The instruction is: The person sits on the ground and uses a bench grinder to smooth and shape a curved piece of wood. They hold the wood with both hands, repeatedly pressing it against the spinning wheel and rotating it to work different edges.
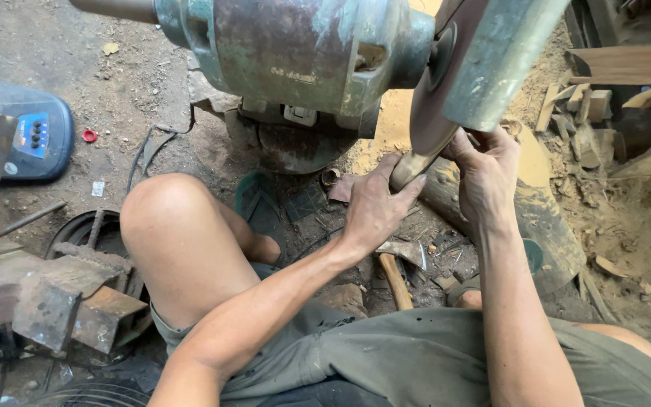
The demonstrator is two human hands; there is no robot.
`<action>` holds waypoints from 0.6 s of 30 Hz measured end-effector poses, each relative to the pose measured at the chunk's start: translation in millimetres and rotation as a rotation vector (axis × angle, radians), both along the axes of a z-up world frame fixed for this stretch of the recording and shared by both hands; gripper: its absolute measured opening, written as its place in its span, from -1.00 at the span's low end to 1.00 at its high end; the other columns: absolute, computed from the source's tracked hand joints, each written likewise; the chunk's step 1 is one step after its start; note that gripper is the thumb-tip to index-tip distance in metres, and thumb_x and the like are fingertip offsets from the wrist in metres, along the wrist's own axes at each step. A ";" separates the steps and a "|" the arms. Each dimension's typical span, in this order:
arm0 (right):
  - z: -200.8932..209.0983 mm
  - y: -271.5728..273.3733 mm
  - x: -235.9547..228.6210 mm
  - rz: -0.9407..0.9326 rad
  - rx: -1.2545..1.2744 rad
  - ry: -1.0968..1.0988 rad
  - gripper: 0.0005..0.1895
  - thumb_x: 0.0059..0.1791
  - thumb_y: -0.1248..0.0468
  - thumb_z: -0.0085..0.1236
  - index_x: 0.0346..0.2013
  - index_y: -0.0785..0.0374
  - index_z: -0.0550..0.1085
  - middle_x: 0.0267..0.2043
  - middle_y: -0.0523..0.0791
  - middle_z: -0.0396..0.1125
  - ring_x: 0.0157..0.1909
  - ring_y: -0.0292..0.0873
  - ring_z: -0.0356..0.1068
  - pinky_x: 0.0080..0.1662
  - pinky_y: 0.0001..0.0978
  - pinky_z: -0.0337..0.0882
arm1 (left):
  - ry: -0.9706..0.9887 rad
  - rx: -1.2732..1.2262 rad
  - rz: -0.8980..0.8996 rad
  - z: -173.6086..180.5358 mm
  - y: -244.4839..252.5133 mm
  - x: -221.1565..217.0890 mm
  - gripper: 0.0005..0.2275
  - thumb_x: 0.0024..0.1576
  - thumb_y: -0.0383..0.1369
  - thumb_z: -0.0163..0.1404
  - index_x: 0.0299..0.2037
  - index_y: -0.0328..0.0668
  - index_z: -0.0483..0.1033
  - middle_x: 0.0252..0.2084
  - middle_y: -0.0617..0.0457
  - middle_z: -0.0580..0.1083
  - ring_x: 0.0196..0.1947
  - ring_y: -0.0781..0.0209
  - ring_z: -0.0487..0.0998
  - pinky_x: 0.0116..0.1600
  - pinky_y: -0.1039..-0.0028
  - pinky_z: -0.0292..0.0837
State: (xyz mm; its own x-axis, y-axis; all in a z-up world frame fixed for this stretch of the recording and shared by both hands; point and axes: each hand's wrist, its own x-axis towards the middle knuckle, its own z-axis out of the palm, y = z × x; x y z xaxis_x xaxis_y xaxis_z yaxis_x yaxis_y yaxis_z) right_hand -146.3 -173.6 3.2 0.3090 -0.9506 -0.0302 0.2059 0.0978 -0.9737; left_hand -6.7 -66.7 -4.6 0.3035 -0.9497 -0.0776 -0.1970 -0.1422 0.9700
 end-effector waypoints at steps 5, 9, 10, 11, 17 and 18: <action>0.5 0.9 -0.5 0.015 -0.007 0.026 -0.76 0.11 0.38 0.17 0.04 0.44 0.50 -0.03 -0.01 0.49 -0.07 -0.19 0.52 0.04 -0.22 0.60 | -0.074 0.005 -0.016 3.5 3.1 2.2 -0.69 0.19 -0.25 0.12 -0.06 -0.38 0.47 -0.53 0.02 0.54 -0.57 0.25 0.57 -0.36 0.37 0.46; -1.4 1.2 -0.3 0.020 0.022 0.063 -0.76 0.11 0.38 0.14 0.06 0.45 0.51 -0.02 -0.02 0.49 -0.07 -0.19 0.51 0.04 -0.25 0.59 | -0.221 -0.050 -0.012 4.4 5.8 3.3 -0.70 0.20 -0.20 0.12 -0.11 -0.35 0.50 -0.62 0.05 0.53 -0.60 0.18 0.57 -0.17 0.26 0.41; -1.7 1.2 0.0 0.027 0.023 0.075 -0.75 0.11 0.38 0.14 0.07 0.45 0.51 -0.02 -0.02 0.49 -0.08 -0.19 0.51 0.03 -0.26 0.58 | -0.187 -0.037 -0.010 4.7 6.4 2.9 -0.69 0.19 -0.19 0.12 -0.09 -0.35 0.49 -0.60 0.06 0.52 -0.58 0.20 0.57 -0.17 0.27 0.43; -1.9 1.3 0.3 0.034 0.025 0.087 -0.74 0.11 0.38 0.13 0.07 0.44 0.51 -0.02 -0.02 0.50 -0.09 -0.19 0.51 0.02 -0.28 0.58 | -0.153 -0.023 -0.007 4.8 7.2 2.6 -0.67 0.18 -0.18 0.12 -0.08 -0.34 0.48 -0.58 0.08 0.52 -0.56 0.22 0.56 -0.17 0.28 0.45; 1.2 2.6 0.6 0.031 0.042 0.176 -0.69 0.08 0.37 0.16 0.10 0.45 0.50 -0.03 -0.01 0.50 -0.10 -0.20 0.51 0.00 -0.30 0.57 | -0.122 0.054 -0.037 4.8 13.1 2.3 -0.67 0.19 -0.13 0.10 -0.13 -0.31 0.51 -0.55 0.07 0.48 -0.48 0.17 0.47 0.01 0.21 0.33; 1.9 3.6 0.4 0.033 0.045 0.175 -0.68 0.08 0.37 0.16 0.11 0.44 0.50 -0.02 -0.02 0.51 -0.08 -0.20 0.51 0.01 -0.30 0.57 | -0.127 0.086 -0.042 4.4 14.9 1.6 -0.66 0.19 -0.12 0.09 -0.14 -0.31 0.52 -0.53 0.05 0.48 -0.44 0.15 0.47 0.04 0.19 0.31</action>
State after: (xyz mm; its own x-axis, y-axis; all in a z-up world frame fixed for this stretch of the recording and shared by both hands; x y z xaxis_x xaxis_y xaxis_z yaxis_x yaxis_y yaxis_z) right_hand -145.9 -170.0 5.1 0.3260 -0.9366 -0.1287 0.0293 0.1461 -0.9888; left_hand -5.1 -51.9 -0.2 0.2765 -0.9532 -0.1225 -0.3243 -0.2126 0.9218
